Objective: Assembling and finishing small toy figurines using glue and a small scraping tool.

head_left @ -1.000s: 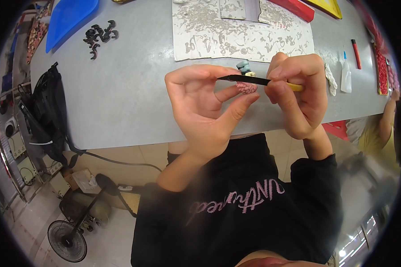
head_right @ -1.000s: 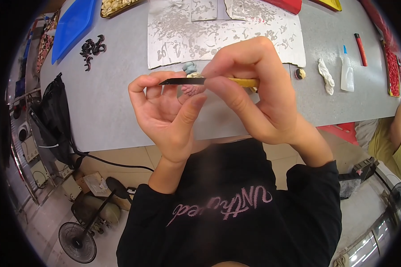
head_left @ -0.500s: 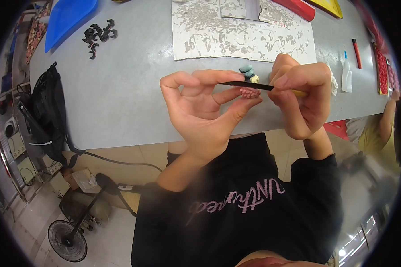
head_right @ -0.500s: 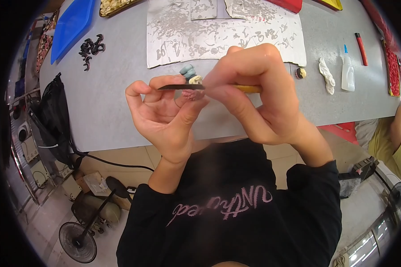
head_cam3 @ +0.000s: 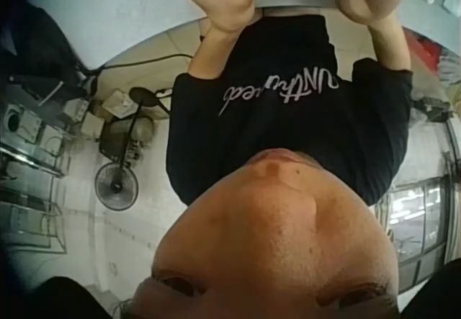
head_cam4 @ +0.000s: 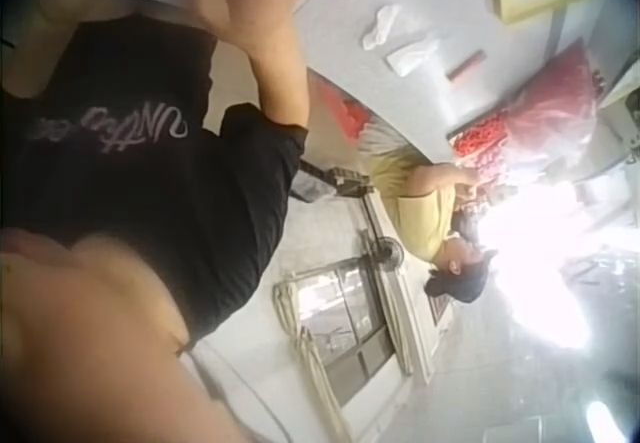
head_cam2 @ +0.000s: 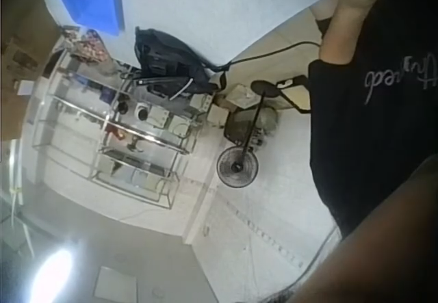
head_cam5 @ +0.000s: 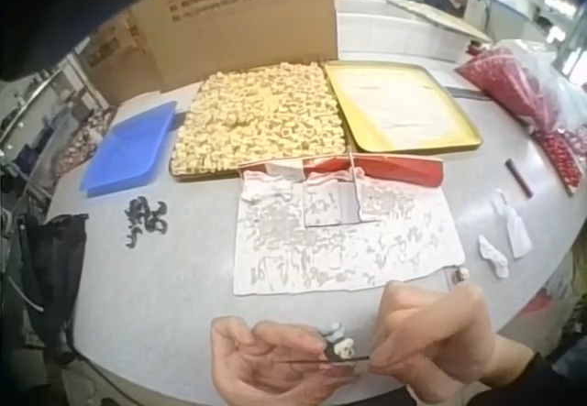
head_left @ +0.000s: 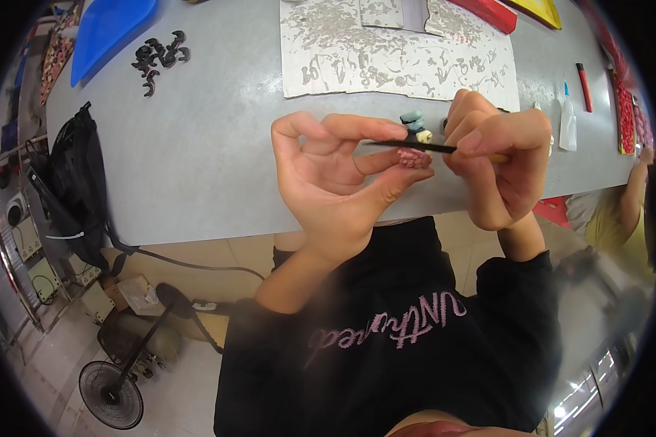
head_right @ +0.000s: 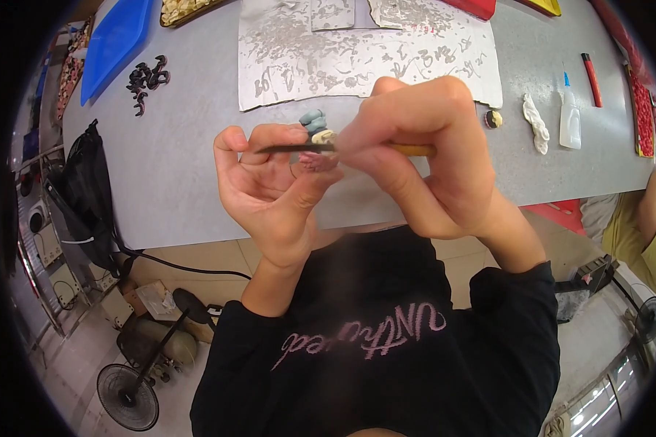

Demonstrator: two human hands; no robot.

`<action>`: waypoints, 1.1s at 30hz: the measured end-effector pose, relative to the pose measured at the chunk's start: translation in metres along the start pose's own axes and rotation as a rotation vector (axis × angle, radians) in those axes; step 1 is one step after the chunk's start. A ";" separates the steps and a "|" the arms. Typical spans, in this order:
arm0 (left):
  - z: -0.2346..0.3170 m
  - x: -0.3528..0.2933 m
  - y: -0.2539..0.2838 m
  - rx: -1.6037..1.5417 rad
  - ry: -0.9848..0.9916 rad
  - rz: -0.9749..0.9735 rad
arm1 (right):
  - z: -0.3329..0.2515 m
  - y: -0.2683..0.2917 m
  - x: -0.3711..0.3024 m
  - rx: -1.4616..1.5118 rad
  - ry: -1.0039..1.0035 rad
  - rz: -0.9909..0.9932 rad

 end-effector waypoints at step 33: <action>0.006 -0.006 -0.001 0.208 -0.021 0.059 | 0.001 0.000 -0.003 -0.127 -0.161 0.016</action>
Point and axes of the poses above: each hand's wrist, its own x-axis towards the middle knuckle, its own y-axis out of the back of the hand, z = x × y, the point moved 6 cm from there along x, towards the middle knuckle, and after that the axes turned 10 degrees about x, right-handed, at the moved point
